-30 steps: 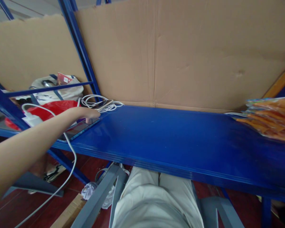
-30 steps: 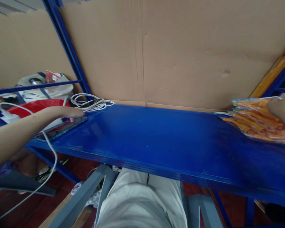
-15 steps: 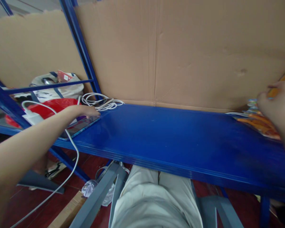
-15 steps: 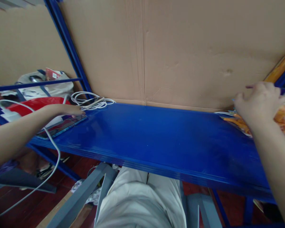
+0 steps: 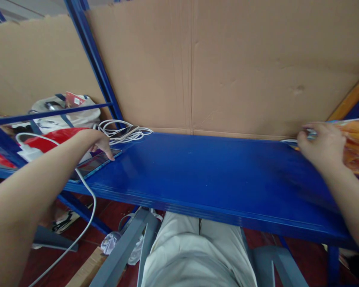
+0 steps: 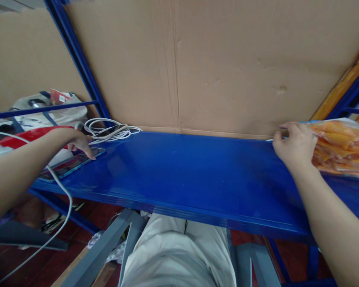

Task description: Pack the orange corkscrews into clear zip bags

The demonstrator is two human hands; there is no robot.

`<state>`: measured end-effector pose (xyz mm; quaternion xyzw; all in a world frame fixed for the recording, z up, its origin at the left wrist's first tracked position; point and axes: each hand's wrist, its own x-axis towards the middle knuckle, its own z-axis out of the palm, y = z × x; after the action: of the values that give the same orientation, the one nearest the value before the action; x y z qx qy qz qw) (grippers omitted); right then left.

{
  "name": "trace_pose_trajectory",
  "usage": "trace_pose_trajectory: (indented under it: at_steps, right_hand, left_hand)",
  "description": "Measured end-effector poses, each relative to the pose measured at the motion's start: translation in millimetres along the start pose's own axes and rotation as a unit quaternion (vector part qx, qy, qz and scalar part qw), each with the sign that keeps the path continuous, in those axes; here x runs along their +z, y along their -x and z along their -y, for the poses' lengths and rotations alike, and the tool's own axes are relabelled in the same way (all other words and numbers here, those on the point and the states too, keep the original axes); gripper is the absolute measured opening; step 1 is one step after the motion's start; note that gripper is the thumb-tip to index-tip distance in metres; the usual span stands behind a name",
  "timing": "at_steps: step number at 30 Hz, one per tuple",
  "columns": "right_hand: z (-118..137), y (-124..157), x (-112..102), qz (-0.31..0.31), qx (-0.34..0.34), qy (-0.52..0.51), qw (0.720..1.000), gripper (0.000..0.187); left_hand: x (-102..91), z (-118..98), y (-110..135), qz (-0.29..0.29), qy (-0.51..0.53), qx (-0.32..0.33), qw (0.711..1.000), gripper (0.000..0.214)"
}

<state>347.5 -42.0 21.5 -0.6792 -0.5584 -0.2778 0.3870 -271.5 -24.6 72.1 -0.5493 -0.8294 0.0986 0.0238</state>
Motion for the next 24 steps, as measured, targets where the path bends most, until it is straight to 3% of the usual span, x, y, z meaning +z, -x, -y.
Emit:
trace_pose_trajectory:
  at_steps: [2,4,12,18,24]
  right_hand:
    - [1.1,0.9,-2.1,0.009,0.011,0.004,1.0,0.036]
    - [1.4,1.9,-2.8,0.015,0.022,0.008,1.0,0.038]
    - [-13.8,1.6,9.9,-0.025,-0.004,-0.013,1.0,0.035]
    - [-22.2,-0.3,17.0,-0.033,-0.014,-0.022,0.999,0.031]
    - [-20.9,-0.4,15.1,-0.023,-0.015,-0.024,0.999,0.034]
  left_hand:
    - [-1.9,-1.1,4.6,0.117,-0.045,-0.033,0.992,0.087]
    - [-3.7,-2.1,9.3,0.163,-0.053,-0.039,0.984,0.095]
    - [-1.8,-1.5,17.6,0.15,-0.025,-0.047,0.987,0.072]
    - [1.9,-5.5,20.2,0.145,0.062,-0.064,0.985,0.058]
    - [-0.5,-25.6,11.0,0.139,0.071,-0.017,0.988,0.071]
